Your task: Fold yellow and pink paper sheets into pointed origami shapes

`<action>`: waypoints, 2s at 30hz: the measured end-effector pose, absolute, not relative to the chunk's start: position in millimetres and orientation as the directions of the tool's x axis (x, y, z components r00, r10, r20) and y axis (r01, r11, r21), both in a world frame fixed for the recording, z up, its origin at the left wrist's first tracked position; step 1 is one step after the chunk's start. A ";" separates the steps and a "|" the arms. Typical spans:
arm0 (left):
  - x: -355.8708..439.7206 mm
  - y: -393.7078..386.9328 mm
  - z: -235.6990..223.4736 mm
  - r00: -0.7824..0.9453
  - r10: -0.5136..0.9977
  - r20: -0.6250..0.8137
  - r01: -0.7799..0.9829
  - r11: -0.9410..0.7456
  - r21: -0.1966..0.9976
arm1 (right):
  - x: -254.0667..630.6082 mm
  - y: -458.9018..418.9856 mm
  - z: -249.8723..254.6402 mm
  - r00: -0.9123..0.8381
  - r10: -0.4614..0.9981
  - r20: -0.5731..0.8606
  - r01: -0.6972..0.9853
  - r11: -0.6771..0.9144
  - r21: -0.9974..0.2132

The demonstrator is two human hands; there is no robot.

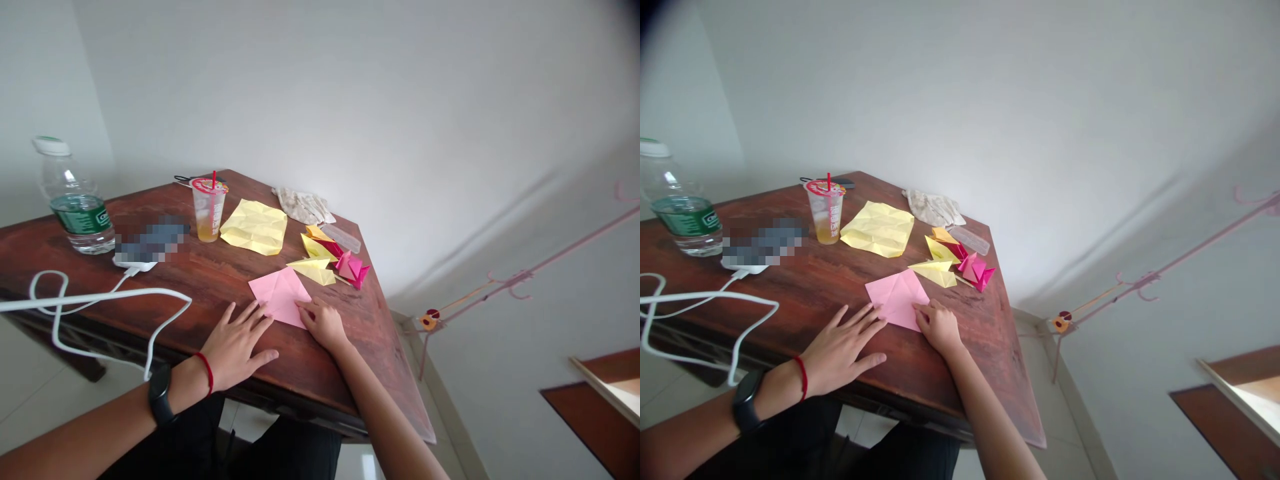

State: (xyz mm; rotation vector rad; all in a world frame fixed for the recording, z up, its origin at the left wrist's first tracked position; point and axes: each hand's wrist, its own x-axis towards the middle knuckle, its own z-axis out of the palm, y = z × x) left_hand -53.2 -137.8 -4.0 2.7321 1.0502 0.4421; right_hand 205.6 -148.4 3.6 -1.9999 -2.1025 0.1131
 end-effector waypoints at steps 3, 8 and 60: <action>-59.4 -132.3 -3.6 0.673 0.715 0.189 0.666 -0.697 0.266 | 204.7 -149.0 4.5 -0.023 0.993 0.118 0.976 0.048 -0.214; -56.8 -121.6 2.1 0.660 0.717 0.224 0.653 -0.695 0.300 | 205.1 -148.8 4.4 -0.019 0.991 0.130 0.977 0.046 -0.210; -22.7 -102.6 -27.7 0.826 0.430 0.364 0.365 -0.901 0.236 | 136.1 -232.7 11.0 0.349 0.926 0.143 0.937 -0.344 -0.055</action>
